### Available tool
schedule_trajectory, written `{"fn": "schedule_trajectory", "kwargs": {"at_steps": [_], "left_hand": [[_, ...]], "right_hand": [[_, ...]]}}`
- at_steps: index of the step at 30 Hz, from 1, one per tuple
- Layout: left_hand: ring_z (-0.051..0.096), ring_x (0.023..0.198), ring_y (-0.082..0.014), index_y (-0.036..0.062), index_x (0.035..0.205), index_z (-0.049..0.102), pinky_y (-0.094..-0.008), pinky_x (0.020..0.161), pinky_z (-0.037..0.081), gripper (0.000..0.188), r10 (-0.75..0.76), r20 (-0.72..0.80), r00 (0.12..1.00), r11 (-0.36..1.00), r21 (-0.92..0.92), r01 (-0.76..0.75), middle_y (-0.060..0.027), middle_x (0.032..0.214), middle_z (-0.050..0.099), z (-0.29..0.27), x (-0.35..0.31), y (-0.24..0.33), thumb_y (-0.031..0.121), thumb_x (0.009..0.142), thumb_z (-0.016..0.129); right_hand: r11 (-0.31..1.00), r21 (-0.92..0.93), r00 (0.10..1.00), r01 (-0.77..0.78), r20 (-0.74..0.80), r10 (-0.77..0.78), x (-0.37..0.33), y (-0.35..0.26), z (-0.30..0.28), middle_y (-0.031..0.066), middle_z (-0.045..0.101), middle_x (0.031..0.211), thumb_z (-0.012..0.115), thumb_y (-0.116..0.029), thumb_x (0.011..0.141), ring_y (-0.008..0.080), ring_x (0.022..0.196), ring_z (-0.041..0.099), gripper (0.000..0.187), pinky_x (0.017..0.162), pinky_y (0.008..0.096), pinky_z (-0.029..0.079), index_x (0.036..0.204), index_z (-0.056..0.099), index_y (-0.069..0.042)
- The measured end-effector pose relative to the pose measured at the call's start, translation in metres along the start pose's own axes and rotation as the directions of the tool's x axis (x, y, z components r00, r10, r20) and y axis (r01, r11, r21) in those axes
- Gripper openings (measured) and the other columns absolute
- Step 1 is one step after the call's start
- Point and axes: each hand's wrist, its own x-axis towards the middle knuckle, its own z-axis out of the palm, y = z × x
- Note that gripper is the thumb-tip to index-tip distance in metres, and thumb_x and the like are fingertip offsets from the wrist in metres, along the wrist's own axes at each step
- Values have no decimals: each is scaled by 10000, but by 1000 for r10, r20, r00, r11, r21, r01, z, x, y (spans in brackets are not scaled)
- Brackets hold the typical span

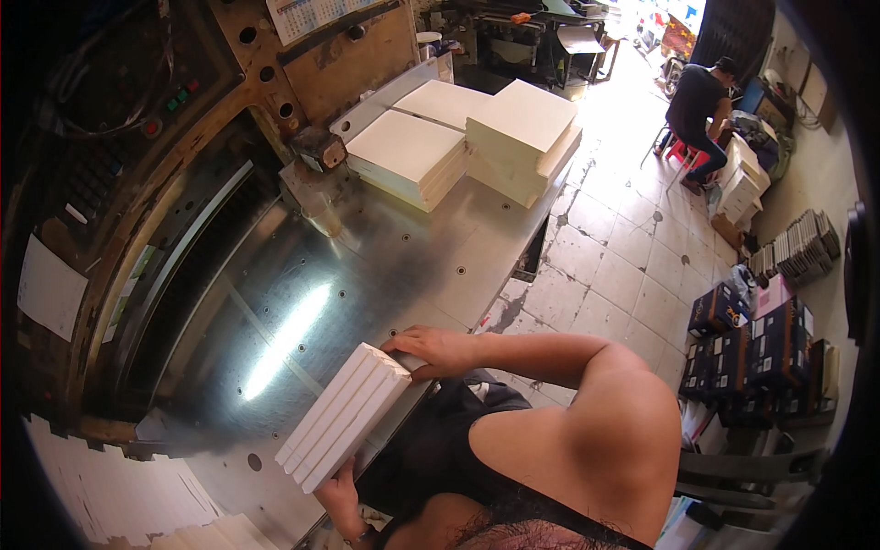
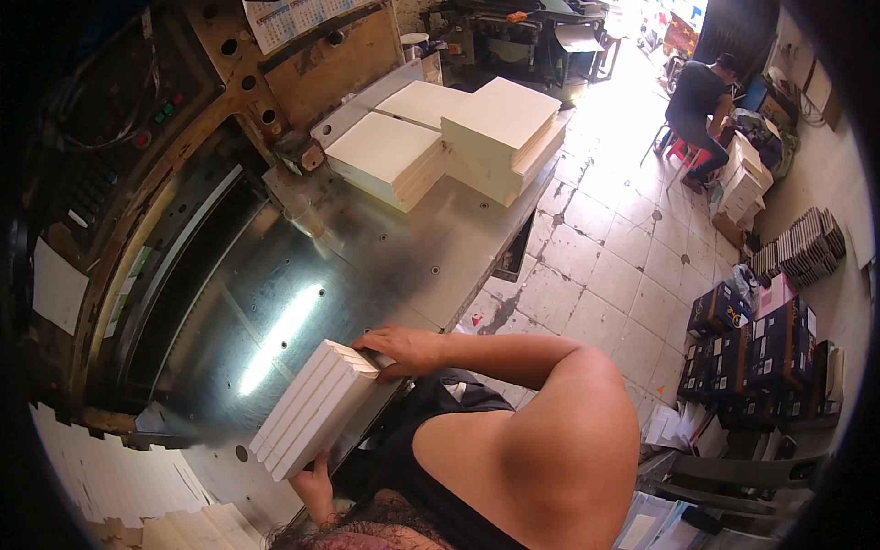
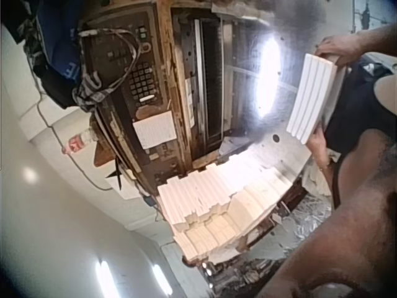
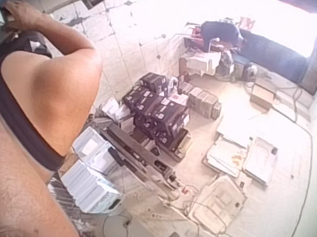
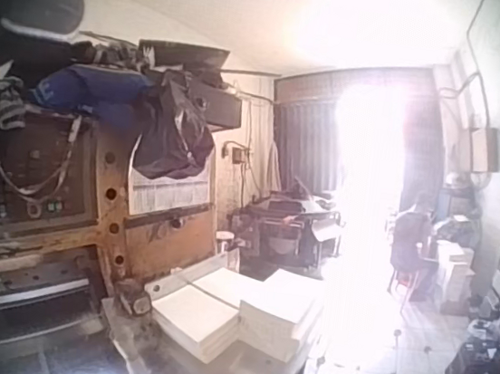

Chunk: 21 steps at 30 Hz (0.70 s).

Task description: The person picks up and aligns several stacks of paper blocks on a metal work surface, then pushes them into a large industrial cutting machine.

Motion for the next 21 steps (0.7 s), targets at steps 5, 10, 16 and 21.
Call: {"fn": "schedule_trajectory", "kwargs": {"at_steps": [5,10,16,21], "left_hand": [[623,1161,-357,-55,1291,616,-435,1038,445,628,-35,5,999,999,-6,35,-212,1258,666,-1,-1,4,291,840,883],[623,1164,-356,-53,1289,619,-435,1041,443,624,-63,8,998,998,-12,63,-212,1259,667,0,-1,4,290,840,883],[686,1105,-311,-48,1203,685,-410,1008,493,457,8,-54,998,1000,21,-7,-188,1196,729,3,0,19,185,849,855],[616,1192,-355,-63,1298,610,-427,1062,434,636,-57,-5,998,998,11,57,-219,1284,660,-1,0,7,285,840,883]], "right_hand": [[999,4,999,-39,14,39,0,-3,0,218,605,1273,794,-217,847,417,1231,559,659,1074,486,420,1389,475,-19],[1000,4,1000,-26,6,26,0,-3,0,220,606,1276,794,-217,847,419,1232,558,662,1074,485,421,1391,473,-17],[998,1,998,-59,15,59,0,-4,-1,221,605,1281,793,-218,849,419,1236,556,663,1074,485,423,1394,472,-19],[998,14,998,-59,17,59,2,-2,1,219,606,1284,794,-224,849,417,1240,551,663,1076,481,424,1395,475,-27]]}}
